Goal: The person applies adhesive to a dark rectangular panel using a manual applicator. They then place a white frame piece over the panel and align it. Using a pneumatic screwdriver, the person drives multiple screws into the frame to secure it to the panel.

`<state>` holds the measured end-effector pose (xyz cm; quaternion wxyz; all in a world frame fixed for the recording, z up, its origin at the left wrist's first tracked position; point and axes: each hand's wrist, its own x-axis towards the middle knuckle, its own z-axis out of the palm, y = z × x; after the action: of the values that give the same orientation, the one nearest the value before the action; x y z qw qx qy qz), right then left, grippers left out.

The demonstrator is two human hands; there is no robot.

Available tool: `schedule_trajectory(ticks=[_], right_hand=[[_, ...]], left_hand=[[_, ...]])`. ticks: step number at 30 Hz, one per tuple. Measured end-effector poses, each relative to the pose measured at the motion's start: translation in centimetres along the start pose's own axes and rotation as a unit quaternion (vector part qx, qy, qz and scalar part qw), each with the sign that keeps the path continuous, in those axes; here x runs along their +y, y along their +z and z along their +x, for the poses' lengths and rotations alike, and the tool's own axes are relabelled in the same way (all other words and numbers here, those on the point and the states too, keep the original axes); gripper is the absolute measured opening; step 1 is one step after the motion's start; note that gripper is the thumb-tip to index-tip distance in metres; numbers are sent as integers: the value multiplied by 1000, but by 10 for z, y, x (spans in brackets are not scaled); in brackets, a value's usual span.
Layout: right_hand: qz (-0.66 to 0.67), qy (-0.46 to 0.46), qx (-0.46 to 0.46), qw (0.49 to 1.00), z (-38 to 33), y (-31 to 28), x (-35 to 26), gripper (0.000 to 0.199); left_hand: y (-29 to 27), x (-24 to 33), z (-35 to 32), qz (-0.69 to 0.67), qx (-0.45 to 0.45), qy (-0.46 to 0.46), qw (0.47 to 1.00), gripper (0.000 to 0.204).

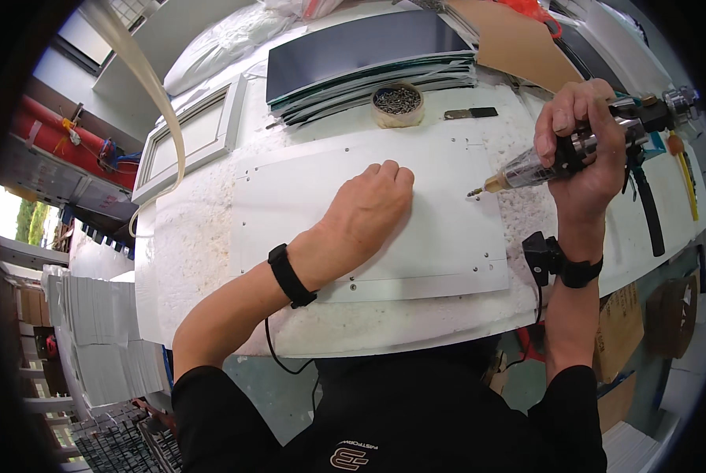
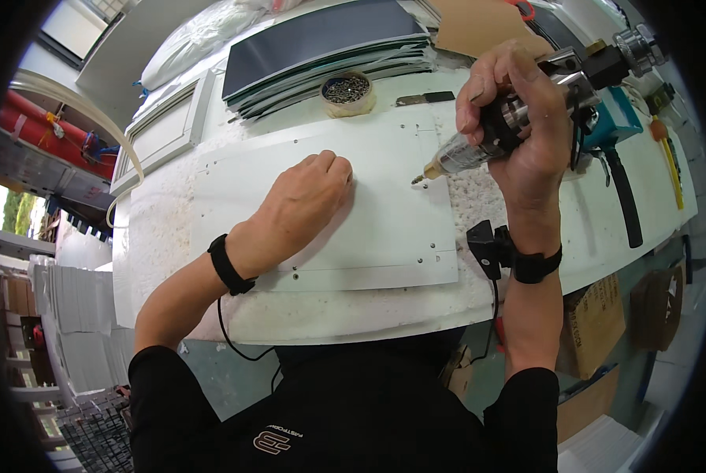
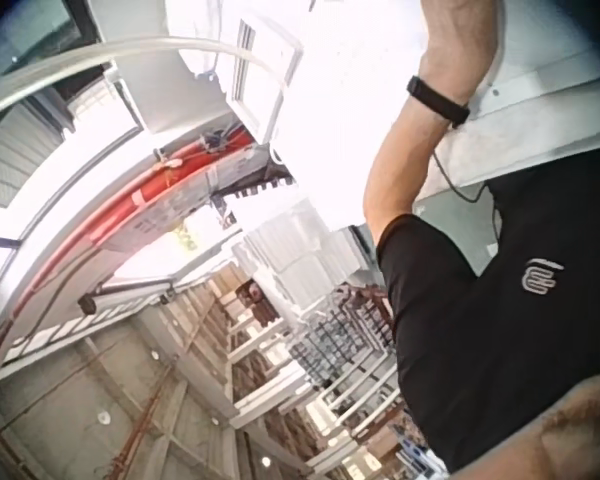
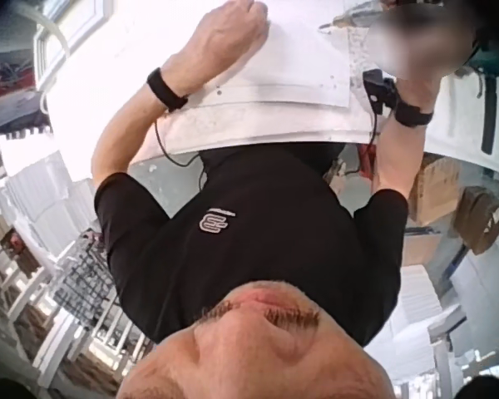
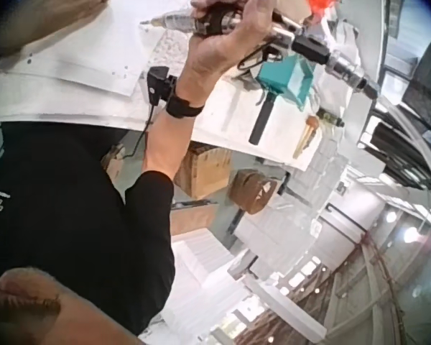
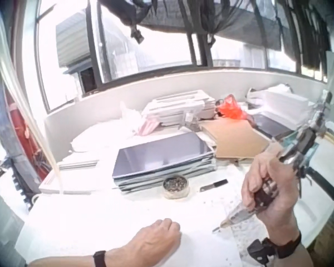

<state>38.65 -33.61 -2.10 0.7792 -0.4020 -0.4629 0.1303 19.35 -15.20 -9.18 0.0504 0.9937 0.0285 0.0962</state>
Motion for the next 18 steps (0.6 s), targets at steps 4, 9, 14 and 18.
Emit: schedule_trajectory(ticks=[4,9,14,18], right_hand=[[33,-9,3,999,2,-5,-2,39],[111,-19,44,993,3,0,-12,37],[168,-32,51,984,2,5,-15,26],[160,-40,47,985,3,5,-14,25]], left_hand=[[-12,2,9,-146,-5,-25,989,11],[-15,6,19,-502,-99,-144,847,10],[2,0,18,-697,-88,-160,693,13],[8,0,16,-748,-88,-142,642,17]])
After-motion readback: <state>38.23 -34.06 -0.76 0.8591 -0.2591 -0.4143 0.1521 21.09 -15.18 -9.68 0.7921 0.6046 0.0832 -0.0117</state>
